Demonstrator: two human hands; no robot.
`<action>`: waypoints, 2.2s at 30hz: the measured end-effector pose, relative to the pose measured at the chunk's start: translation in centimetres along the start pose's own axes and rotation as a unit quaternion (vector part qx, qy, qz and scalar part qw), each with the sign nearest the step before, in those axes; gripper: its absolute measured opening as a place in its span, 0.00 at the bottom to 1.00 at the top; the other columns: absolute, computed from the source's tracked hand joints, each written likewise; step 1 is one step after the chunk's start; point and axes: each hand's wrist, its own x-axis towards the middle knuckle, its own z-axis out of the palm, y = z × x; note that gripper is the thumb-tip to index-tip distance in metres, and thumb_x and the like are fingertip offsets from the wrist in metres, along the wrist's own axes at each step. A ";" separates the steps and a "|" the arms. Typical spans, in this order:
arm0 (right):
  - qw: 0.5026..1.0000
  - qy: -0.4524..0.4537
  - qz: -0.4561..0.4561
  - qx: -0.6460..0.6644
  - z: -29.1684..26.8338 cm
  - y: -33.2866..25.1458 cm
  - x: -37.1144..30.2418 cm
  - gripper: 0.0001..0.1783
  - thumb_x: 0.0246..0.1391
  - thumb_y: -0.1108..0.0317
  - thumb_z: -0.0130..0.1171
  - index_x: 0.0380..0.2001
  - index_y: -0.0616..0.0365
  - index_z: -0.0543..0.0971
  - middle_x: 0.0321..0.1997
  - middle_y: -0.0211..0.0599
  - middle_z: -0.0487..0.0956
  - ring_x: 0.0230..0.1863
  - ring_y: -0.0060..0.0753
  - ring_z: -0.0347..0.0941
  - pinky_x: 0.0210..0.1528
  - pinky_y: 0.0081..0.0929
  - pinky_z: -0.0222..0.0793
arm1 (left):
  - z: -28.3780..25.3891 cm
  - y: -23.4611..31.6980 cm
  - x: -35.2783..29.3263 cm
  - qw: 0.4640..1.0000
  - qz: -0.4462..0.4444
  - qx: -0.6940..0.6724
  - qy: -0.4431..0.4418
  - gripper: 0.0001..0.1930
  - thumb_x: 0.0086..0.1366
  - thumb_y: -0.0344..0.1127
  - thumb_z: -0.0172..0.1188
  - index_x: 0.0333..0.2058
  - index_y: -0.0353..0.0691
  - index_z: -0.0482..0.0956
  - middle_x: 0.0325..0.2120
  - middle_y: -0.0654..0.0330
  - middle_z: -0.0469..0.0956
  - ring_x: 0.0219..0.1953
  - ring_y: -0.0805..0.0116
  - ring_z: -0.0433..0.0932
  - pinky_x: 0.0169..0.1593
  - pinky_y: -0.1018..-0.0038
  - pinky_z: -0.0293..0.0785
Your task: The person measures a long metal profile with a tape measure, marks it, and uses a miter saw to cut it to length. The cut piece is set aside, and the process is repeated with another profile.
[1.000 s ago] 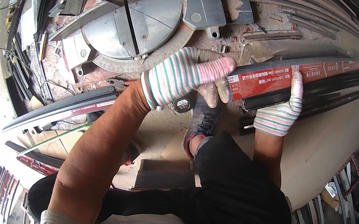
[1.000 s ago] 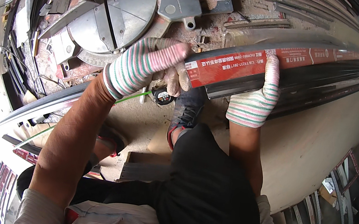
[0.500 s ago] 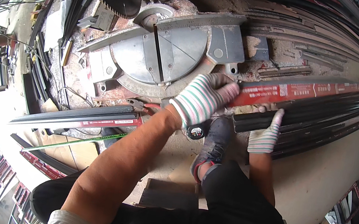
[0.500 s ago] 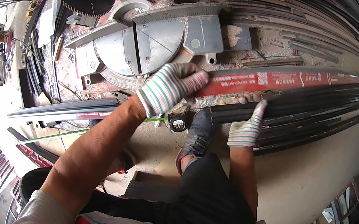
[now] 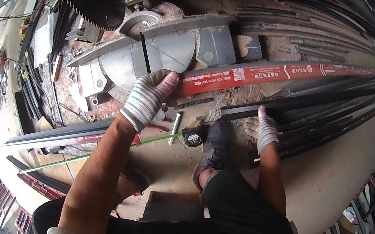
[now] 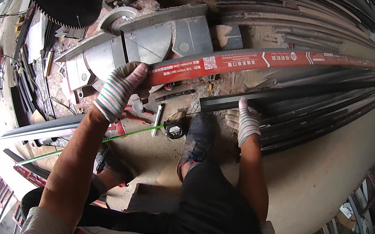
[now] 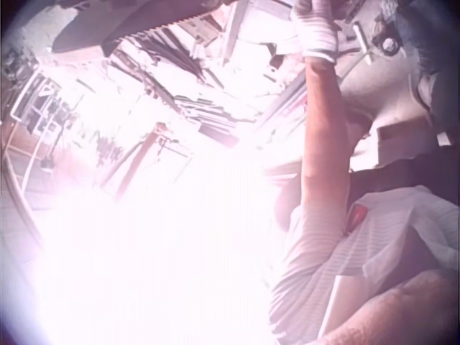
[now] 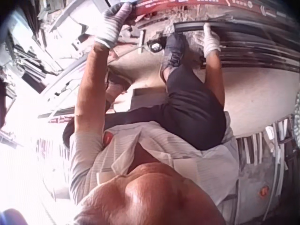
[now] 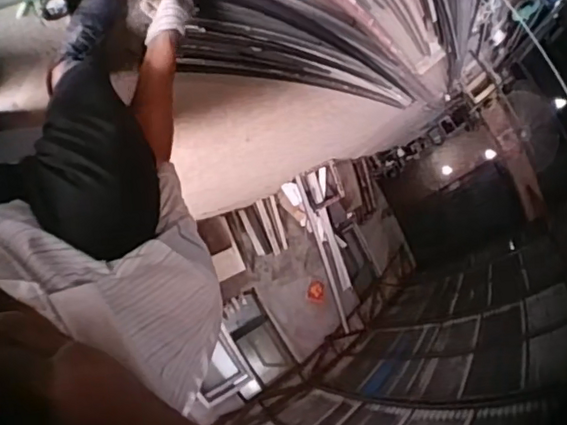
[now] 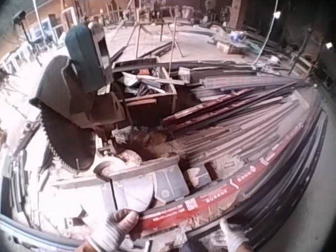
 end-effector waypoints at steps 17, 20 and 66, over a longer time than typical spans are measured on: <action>0.983 0.032 -0.094 0.155 1.3 -0.2 -0.4 0.37 0.49 0.45 0.77 0.52 0.51 0.69 0.33 0.33 0.77 0.27 0.32 0.76 0.28 0.28 0.75 | -0.4 -2.0 -1.2 0.993 -0.082 -0.078 0.017 0.18 0.75 0.48 0.58 0.42 0.36 0.79 0.25 0.62 0.78 0.22 0.74 0.74 0.30 0.77 0.75; 0.982 0.045 -0.089 0.158 2.9 -1.1 -1.7 0.36 0.49 0.45 0.77 0.51 0.52 0.70 0.32 0.35 0.77 0.24 0.32 0.76 0.25 0.29 0.75 | -0.3 -2.1 -1.2 0.992 -0.095 -0.080 0.024 0.18 0.75 0.47 0.58 0.43 0.36 0.80 0.26 0.62 0.78 0.22 0.74 0.74 0.30 0.78 0.76; 0.489 0.118 -0.558 -0.660 2.5 -18.5 -4.7 0.12 0.56 0.59 0.64 0.39 0.53 0.80 0.44 0.42 0.81 0.54 0.47 0.74 0.67 0.45 0.62 | -0.4 -2.8 -1.2 0.996 0.050 0.014 0.078 0.18 0.77 0.45 0.55 0.28 0.41 0.75 0.21 0.68 0.74 0.23 0.78 0.69 0.29 0.76 0.66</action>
